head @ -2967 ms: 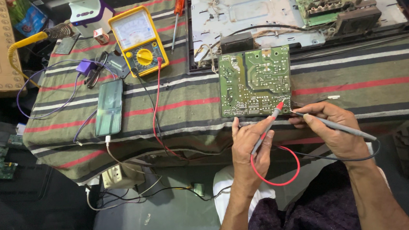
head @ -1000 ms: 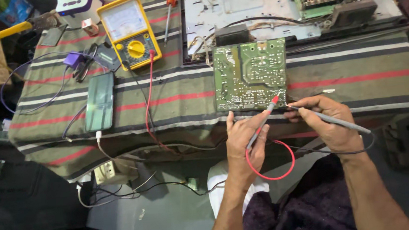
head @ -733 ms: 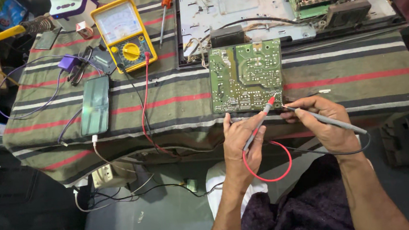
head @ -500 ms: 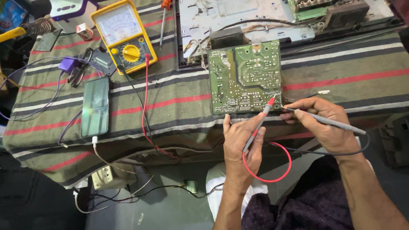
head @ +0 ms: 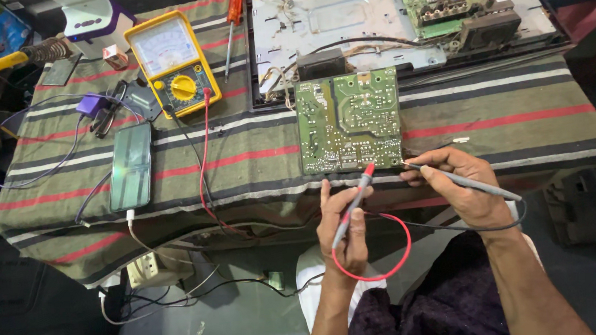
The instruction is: The person uses a multimeter to test multiple points on a green circuit board. They hold the board with one hand and probe various solder joints and traces with the multimeter leads, occasionally repositioning the board on the workbench.
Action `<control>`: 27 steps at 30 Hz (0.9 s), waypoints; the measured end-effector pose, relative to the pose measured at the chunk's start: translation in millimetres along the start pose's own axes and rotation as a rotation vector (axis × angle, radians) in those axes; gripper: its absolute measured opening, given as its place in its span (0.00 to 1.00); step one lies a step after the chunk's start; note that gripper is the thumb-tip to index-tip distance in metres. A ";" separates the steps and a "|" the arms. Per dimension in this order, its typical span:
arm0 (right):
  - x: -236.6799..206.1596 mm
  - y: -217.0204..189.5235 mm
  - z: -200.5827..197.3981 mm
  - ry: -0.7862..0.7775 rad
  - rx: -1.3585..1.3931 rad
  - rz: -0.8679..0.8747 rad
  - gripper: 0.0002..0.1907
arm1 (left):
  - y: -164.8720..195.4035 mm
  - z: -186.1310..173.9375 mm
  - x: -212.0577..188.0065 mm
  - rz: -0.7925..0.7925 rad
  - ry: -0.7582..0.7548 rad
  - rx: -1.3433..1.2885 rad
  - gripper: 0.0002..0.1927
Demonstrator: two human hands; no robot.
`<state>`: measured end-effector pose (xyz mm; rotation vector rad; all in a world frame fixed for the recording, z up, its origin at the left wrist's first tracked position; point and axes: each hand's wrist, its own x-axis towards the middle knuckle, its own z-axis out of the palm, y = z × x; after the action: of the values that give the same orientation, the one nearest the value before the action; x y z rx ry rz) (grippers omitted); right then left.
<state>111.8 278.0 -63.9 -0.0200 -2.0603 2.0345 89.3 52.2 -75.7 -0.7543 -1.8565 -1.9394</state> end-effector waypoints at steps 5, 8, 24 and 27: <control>-0.5 -2.4 2.7 0.012 -0.003 0.011 0.10 | 0.9 -0.2 3.0 0.063 -0.055 0.141 0.12; 0.2 -2.9 3.1 0.018 -0.014 0.018 0.10 | 0.2 1.4 5.1 0.063 -0.070 0.169 0.12; 4.7 4.2 3.1 0.032 -0.028 0.015 0.11 | -2.7 2.2 12.5 0.061 -0.139 0.225 0.16; 4.9 2.4 3.0 0.021 -0.026 0.012 0.11 | -0.7 1.9 13.4 0.062 -0.153 0.235 0.16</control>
<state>106.2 276.0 -65.5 -0.0586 -2.0782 2.0058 78.5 55.6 -68.4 -0.8928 -2.0785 -1.6287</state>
